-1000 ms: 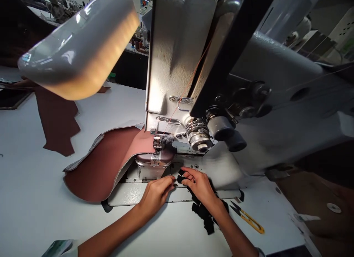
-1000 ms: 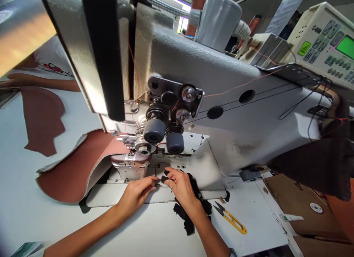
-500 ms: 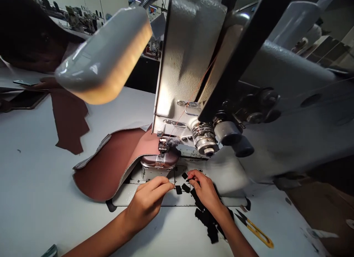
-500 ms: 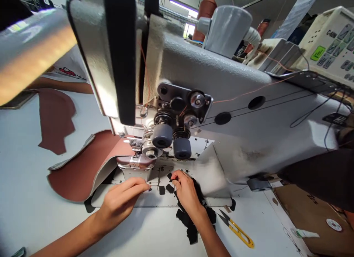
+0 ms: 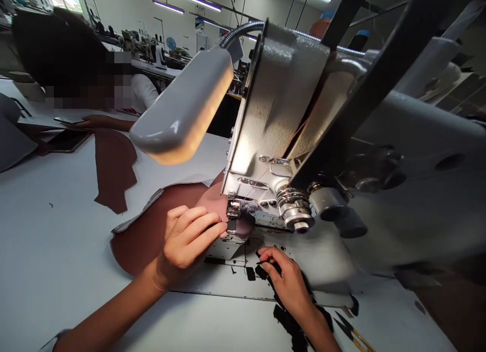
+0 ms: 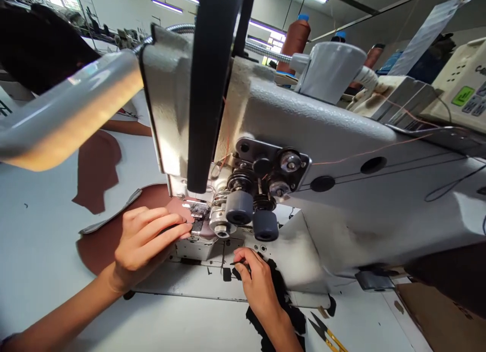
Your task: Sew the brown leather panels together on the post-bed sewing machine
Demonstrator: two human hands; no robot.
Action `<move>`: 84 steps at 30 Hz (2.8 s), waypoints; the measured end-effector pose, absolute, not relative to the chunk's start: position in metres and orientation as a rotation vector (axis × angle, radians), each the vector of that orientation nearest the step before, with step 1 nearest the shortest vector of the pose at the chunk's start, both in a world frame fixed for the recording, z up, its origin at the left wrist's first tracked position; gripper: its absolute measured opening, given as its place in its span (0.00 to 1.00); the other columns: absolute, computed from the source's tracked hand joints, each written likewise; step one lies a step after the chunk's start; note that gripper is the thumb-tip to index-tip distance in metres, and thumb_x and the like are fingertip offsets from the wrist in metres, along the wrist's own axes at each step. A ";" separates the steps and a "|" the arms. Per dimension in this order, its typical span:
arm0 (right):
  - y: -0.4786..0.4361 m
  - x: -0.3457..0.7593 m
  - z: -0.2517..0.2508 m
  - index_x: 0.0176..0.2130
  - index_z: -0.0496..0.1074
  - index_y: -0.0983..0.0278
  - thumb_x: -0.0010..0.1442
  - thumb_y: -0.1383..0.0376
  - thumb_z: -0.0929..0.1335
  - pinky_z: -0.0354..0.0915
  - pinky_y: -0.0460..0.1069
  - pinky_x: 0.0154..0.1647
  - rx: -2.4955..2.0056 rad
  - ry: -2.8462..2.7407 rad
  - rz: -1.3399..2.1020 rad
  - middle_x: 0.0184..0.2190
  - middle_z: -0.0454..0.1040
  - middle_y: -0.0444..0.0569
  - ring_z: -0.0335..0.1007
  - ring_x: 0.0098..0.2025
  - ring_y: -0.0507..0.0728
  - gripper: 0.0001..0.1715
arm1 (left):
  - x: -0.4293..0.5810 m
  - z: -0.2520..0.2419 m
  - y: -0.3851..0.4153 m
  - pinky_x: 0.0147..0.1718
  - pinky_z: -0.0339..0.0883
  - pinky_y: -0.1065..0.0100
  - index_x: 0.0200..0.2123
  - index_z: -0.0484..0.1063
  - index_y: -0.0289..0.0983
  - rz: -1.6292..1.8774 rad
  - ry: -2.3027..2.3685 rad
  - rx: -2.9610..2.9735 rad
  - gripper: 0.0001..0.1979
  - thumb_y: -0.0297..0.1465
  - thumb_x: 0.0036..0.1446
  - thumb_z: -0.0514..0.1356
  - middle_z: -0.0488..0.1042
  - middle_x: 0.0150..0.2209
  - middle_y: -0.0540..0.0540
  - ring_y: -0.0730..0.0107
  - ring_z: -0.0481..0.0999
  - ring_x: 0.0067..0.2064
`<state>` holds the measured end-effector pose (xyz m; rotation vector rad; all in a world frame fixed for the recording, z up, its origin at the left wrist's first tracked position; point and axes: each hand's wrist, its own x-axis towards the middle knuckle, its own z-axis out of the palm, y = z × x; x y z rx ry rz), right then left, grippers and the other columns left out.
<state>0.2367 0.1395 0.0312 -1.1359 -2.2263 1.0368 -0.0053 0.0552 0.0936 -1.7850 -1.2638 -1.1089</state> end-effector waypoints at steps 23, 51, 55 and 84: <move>0.131 0.246 0.034 0.33 0.67 0.59 0.59 0.66 0.62 0.59 0.46 0.47 -1.118 -2.212 1.071 0.41 0.73 0.43 0.68 0.45 0.52 0.05 | -0.024 0.100 0.066 0.37 0.62 0.59 0.37 0.73 0.34 -1.187 -1.220 -1.987 0.05 0.27 0.56 0.62 0.79 0.33 0.44 0.61 0.74 0.38; 0.114 0.216 0.077 0.37 0.72 0.59 0.60 0.70 0.67 0.67 0.41 0.37 -0.644 -2.138 0.565 0.32 0.75 0.43 0.72 0.34 0.49 0.06 | -0.027 0.099 0.064 0.38 0.60 0.58 0.39 0.71 0.33 -1.238 -1.279 -2.102 0.07 0.28 0.57 0.61 0.76 0.35 0.43 0.61 0.70 0.38; 0.110 0.204 0.087 0.37 0.72 0.60 0.58 0.71 0.69 0.68 0.42 0.35 -0.614 -2.098 0.416 0.28 0.75 0.42 0.72 0.30 0.49 0.07 | -0.027 0.100 0.060 0.39 0.61 0.57 0.41 0.71 0.33 -1.194 -1.302 -2.128 0.07 0.28 0.58 0.60 0.76 0.36 0.42 0.60 0.70 0.40; 0.109 0.153 0.092 0.45 0.75 0.64 0.56 0.78 0.69 0.64 0.54 0.40 -0.453 -2.100 -0.049 0.34 0.73 0.53 0.68 0.37 0.57 0.18 | -0.035 0.101 0.054 0.51 0.70 0.66 0.53 0.70 0.42 -1.156 -1.892 -2.245 0.29 0.15 0.52 0.47 0.73 0.54 0.51 0.67 0.72 0.54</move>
